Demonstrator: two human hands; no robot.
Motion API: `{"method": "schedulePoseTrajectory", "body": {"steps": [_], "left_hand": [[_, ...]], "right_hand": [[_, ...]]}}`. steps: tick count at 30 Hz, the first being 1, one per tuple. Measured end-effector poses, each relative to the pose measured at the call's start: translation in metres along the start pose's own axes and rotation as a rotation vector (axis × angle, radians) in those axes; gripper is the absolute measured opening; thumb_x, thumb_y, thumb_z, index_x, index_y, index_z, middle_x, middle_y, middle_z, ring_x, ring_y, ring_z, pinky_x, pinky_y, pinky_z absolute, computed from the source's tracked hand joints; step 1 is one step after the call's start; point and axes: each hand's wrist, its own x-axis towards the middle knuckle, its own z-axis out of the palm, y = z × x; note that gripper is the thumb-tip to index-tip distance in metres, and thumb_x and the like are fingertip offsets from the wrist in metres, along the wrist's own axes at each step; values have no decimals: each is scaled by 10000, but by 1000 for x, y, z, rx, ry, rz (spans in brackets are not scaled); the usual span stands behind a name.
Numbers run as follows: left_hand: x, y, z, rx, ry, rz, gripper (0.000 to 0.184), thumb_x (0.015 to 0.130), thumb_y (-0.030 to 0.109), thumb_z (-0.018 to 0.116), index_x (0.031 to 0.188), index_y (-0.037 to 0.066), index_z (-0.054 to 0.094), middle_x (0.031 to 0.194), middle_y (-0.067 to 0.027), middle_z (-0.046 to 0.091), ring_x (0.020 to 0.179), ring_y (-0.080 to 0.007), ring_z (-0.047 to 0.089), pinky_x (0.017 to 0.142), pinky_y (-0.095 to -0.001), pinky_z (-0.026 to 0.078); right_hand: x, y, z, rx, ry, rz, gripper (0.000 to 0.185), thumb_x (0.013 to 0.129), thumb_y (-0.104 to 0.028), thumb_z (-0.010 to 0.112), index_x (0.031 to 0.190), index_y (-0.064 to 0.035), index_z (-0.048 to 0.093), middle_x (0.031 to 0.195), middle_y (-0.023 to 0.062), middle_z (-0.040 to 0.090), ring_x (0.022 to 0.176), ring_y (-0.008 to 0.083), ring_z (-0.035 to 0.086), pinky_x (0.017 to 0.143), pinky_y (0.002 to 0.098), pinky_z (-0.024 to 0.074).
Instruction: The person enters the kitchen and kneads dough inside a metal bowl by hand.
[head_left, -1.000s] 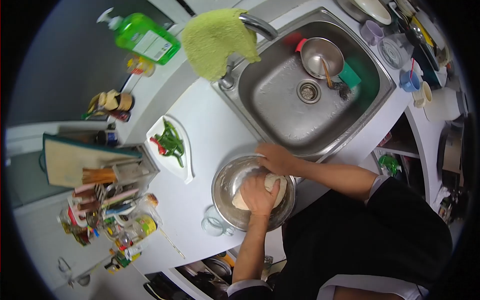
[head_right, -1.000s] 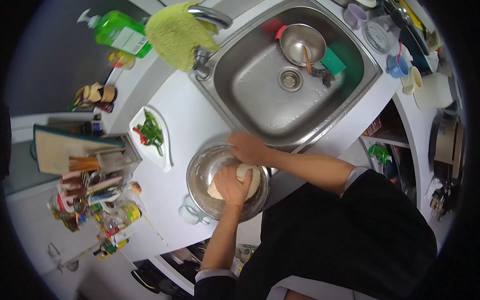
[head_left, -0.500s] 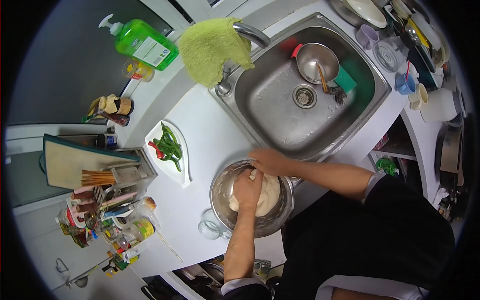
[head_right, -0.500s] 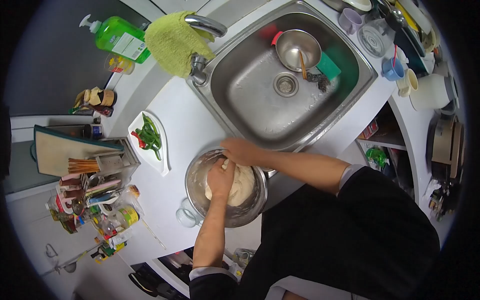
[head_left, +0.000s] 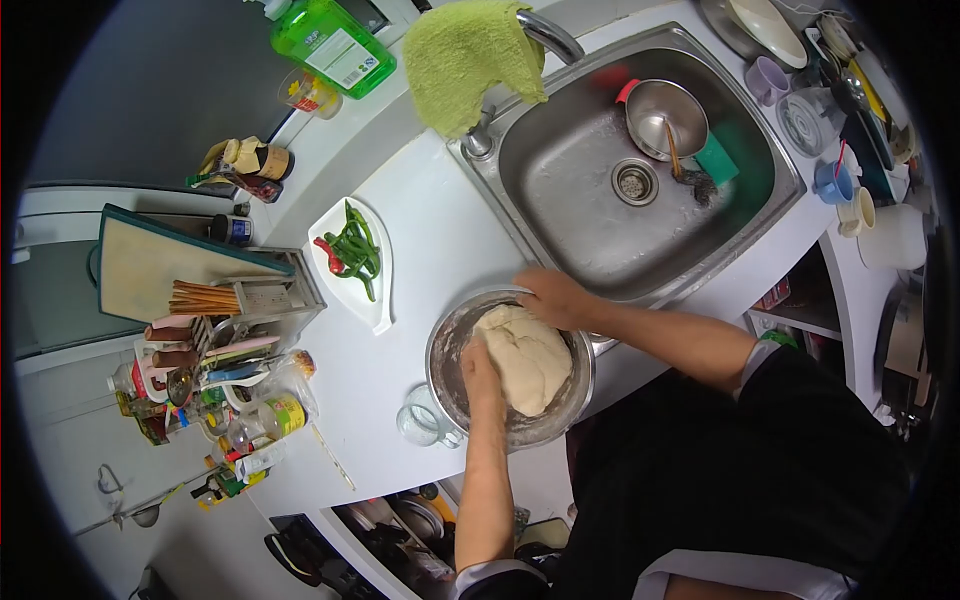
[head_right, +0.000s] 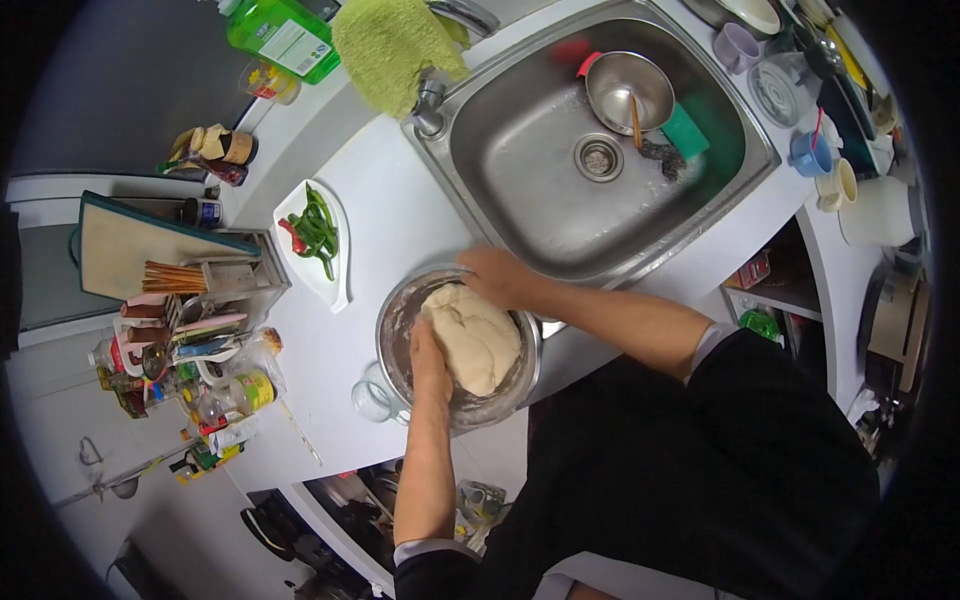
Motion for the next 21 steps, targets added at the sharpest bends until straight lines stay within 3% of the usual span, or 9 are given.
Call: {"method": "schedulePoseTrajectory", "body": {"steps": [2,3,5,6,8,9,14,16,21], "left_hand": [[-9,12,-2,421,-103,132,600,973,430,482,1333,-50,481,1356,-215,488,1216,-314,514,1010,-374,405],[-13,17,-2,422,-103,130,600,973,430,482,1333,-50,481,1356,-215,488,1216,-314,514,1010,-374,405],[-18,25,-2,1034,64,496,568,956,380,512,1280,-86,504,1277,-268,532,1167,-374,528,988,-418,411],[-17,31,0,1038,62,494,568,956,380,512,1280,-86,504,1277,-268,532,1167,-374,528,988,-418,411],[-8,45,11,1012,-43,760,483,946,333,524,1201,-74,575,1156,-265,597,1078,-412,553,963,-446,423],[2,43,17,969,-73,822,389,947,311,523,1066,-36,654,1020,-255,642,984,-417,590,904,-453,451],[12,68,39,1001,-142,534,401,939,336,535,793,-16,662,894,-268,641,833,-438,600,769,-499,455],[10,71,38,1040,-230,474,440,924,369,567,730,-18,647,735,-211,633,702,-345,617,663,-420,455],[-41,62,31,1250,-217,720,288,901,286,588,924,9,667,878,-183,654,821,-340,619,726,-421,467]], "right_hand": [[-1,1,1,3,-3,-3,191,870,-162,535,962,-2,583,972,227,593,947,405,558,837,490,430],[-1,2,1,7,-3,-8,188,867,-159,533,959,-2,579,974,226,590,947,403,557,834,490,430],[0,2,1,2,0,-21,184,866,-156,531,957,-3,577,975,225,587,947,402,555,831,490,429],[-1,3,2,-5,2,-36,181,865,-154,529,954,-3,574,977,224,585,948,401,553,829,490,429],[-2,1,1,5,11,-37,176,866,-151,524,948,-3,574,969,223,586,948,401,555,827,491,429],[-2,0,0,10,19,-41,172,867,-148,520,942,-2,574,962,221,588,949,402,556,825,493,429],[-4,-3,1,4,57,-5,173,867,-141,511,943,-2,581,957,223,597,954,406,560,829,497,431],[-5,-4,4,12,85,-15,172,866,-139,511,943,-3,584,957,225,600,956,406,563,831,499,432],[-4,-5,0,-23,66,-39,182,859,-143,527,959,-4,591,963,224,605,956,401,570,838,503,438]]}}
